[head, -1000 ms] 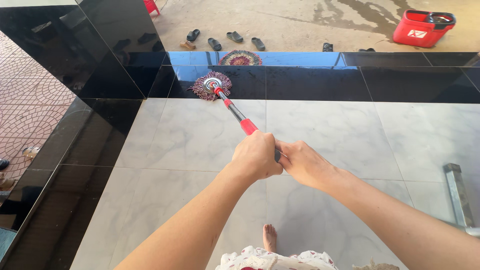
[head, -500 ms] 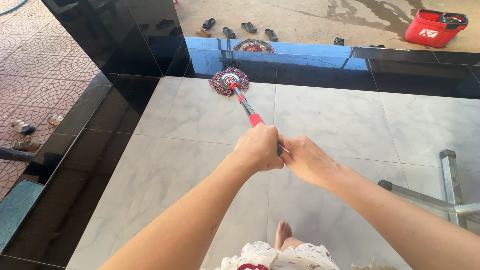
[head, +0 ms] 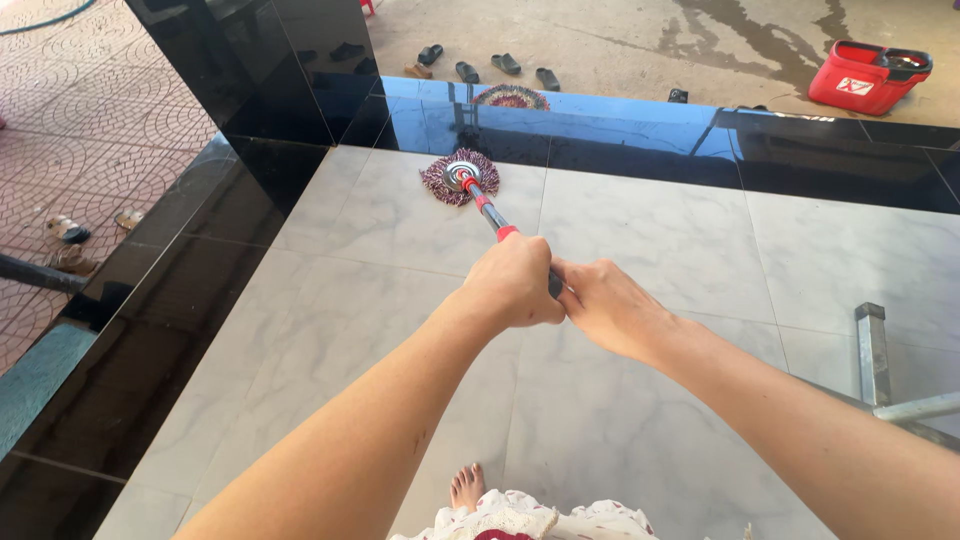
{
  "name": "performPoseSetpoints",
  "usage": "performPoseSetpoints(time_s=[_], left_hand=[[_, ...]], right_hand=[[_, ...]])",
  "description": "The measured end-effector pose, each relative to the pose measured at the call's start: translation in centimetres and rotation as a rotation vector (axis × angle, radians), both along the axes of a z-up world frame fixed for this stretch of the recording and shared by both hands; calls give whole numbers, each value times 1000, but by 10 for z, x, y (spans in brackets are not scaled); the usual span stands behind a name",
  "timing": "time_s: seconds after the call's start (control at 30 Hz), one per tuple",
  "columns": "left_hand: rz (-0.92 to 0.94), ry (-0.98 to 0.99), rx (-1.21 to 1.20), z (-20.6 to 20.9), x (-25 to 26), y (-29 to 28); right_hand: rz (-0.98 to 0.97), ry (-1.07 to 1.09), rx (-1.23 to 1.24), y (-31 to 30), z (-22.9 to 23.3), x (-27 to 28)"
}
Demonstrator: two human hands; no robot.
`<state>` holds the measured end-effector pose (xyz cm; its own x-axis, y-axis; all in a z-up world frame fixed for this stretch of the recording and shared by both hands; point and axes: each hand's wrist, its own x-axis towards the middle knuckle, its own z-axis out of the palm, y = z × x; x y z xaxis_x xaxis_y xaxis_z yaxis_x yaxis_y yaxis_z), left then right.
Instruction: The person mops a tiled floor using a mop with a long red handle. The person moves the mop head across black and white tiles, working around mats and furniture.
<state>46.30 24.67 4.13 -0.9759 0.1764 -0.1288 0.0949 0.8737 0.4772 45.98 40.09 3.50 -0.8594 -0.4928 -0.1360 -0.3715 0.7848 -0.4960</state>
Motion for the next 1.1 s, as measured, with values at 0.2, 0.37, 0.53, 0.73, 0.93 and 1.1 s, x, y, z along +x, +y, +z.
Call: performPoseSetpoints(time_s=[0.2, 0.37, 0.53, 0.73, 0.93, 1.1], left_hand=[[36, -52, -47, -1, 39, 55], [-18, -76, -73, 5, 60, 102], [-69, -52, -51, 13, 63, 146], [-66, -44, -3, 5, 52, 166], [-15, -73, 41, -3, 24, 147], [12, -45, 103, -12, -16, 123]], right_hand=[[-5, -51, -56, 54, -5, 38], [-67, -90, -3, 100, -8, 62], [-82, -121, -47, 148, 2, 67], [-111, -144, -19, 163, 4, 59], [-99, -143, -30, 145, -6, 26], [-98, -180, -106, 124, -14, -18]])
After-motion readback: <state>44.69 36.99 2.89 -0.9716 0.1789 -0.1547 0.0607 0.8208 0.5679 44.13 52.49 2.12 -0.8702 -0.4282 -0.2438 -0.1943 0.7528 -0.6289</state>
